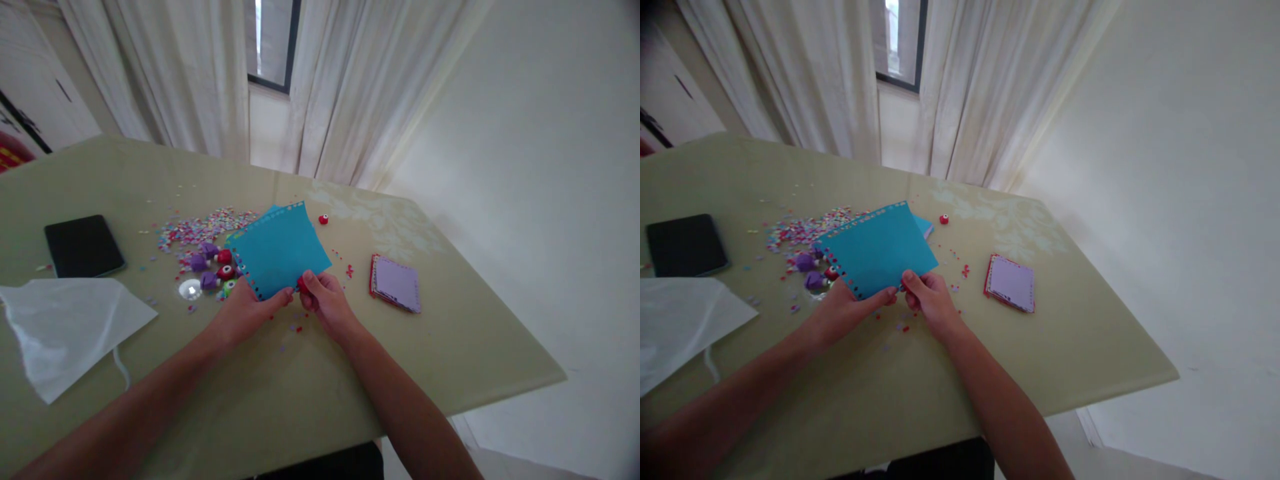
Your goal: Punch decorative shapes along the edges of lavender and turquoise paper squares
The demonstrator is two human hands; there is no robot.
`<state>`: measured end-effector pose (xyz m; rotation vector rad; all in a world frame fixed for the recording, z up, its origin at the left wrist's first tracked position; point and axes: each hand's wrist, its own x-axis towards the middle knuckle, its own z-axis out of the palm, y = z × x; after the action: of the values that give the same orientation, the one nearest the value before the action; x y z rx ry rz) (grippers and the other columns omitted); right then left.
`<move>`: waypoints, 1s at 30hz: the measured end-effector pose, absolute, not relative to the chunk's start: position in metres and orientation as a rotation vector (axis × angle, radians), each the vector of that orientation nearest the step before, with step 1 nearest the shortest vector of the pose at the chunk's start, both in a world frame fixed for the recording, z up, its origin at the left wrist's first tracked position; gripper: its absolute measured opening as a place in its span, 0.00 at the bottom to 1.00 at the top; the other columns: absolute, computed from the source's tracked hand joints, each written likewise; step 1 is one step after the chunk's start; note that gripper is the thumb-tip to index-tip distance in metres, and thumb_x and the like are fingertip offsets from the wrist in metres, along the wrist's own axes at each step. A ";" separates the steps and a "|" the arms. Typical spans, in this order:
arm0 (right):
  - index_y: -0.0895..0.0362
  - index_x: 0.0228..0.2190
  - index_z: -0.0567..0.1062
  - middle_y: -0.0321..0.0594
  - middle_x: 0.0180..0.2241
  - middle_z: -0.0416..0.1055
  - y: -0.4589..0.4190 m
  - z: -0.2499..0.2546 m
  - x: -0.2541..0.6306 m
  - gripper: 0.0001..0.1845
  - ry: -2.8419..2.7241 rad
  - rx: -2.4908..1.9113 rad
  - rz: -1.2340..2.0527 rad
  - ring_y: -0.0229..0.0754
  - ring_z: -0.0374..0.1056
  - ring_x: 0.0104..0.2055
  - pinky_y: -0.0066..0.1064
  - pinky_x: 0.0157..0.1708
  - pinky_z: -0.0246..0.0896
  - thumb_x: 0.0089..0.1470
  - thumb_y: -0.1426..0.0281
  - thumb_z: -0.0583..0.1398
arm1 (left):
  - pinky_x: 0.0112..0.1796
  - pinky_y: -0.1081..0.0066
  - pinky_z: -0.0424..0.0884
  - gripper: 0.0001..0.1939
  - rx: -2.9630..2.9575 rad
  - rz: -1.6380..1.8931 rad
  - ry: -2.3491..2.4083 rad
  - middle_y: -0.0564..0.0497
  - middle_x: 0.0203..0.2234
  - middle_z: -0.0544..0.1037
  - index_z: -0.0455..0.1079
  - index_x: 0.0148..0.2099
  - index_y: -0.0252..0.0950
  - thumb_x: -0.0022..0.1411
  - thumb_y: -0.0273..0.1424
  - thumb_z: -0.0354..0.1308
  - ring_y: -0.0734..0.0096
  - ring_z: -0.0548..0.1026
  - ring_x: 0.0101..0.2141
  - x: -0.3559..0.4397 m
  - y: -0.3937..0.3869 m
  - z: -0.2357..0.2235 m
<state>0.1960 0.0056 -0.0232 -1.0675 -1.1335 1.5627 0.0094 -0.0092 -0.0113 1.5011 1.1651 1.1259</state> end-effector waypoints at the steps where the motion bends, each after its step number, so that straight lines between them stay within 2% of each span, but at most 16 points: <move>1: 0.55 0.22 0.73 0.30 0.15 0.63 0.006 -0.024 0.196 0.37 -1.140 -1.063 1.560 0.33 0.54 0.18 0.28 0.19 0.45 0.46 0.34 0.71 | 0.45 0.56 0.83 0.17 1.497 1.129 1.163 0.47 0.41 0.89 0.81 0.47 0.40 0.62 0.45 0.68 0.53 0.87 0.38 0.009 -0.009 -0.011; 5: 0.55 0.21 0.72 0.30 0.15 0.62 0.007 -0.025 0.196 0.37 -1.170 -1.068 1.520 0.32 0.53 0.18 0.29 0.19 0.44 0.47 0.34 0.71 | 0.47 0.55 0.83 0.17 1.491 1.149 1.161 0.46 0.42 0.90 0.81 0.48 0.39 0.61 0.44 0.69 0.52 0.87 0.40 0.010 -0.011 -0.009; 11: 0.55 0.21 0.73 0.31 0.15 0.63 0.008 -0.027 0.197 0.36 -1.198 -1.098 1.513 0.33 0.53 0.18 0.29 0.20 0.46 0.48 0.35 0.71 | 0.41 0.58 0.83 0.15 1.496 1.131 1.175 0.47 0.38 0.89 0.81 0.44 0.39 0.62 0.44 0.68 0.55 0.86 0.36 0.010 -0.010 -0.008; 16: 0.55 0.21 0.74 0.31 0.16 0.65 0.007 -0.028 0.197 0.35 -1.210 -1.098 1.493 0.33 0.54 0.18 0.29 0.20 0.48 0.49 0.36 0.71 | 0.40 0.60 0.83 0.13 1.506 1.149 1.165 0.49 0.35 0.89 0.81 0.42 0.39 0.62 0.43 0.67 0.57 0.85 0.34 0.011 -0.010 -0.008; 23: 0.54 0.19 0.71 0.31 0.16 0.63 0.007 -0.024 0.196 0.37 -1.247 -1.120 1.470 0.33 0.53 0.18 0.30 0.19 0.47 0.46 0.34 0.71 | 0.44 0.59 0.83 0.13 1.488 1.161 1.134 0.48 0.39 0.89 0.81 0.44 0.39 0.62 0.41 0.67 0.56 0.87 0.38 0.012 -0.011 -0.005; 30: 0.54 0.19 0.70 0.31 0.15 0.63 0.005 -0.019 0.195 0.37 -1.284 -1.154 1.440 0.33 0.52 0.18 0.30 0.19 0.47 0.46 0.34 0.70 | 0.43 0.59 0.83 0.11 1.509 1.144 1.117 0.49 0.38 0.90 0.81 0.43 0.40 0.64 0.41 0.66 0.56 0.87 0.37 0.012 -0.011 -0.005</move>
<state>0.1950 0.0052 -0.0190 -1.1539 -1.2837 1.4399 0.0121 -0.0113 -0.0049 1.5093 1.1167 1.1442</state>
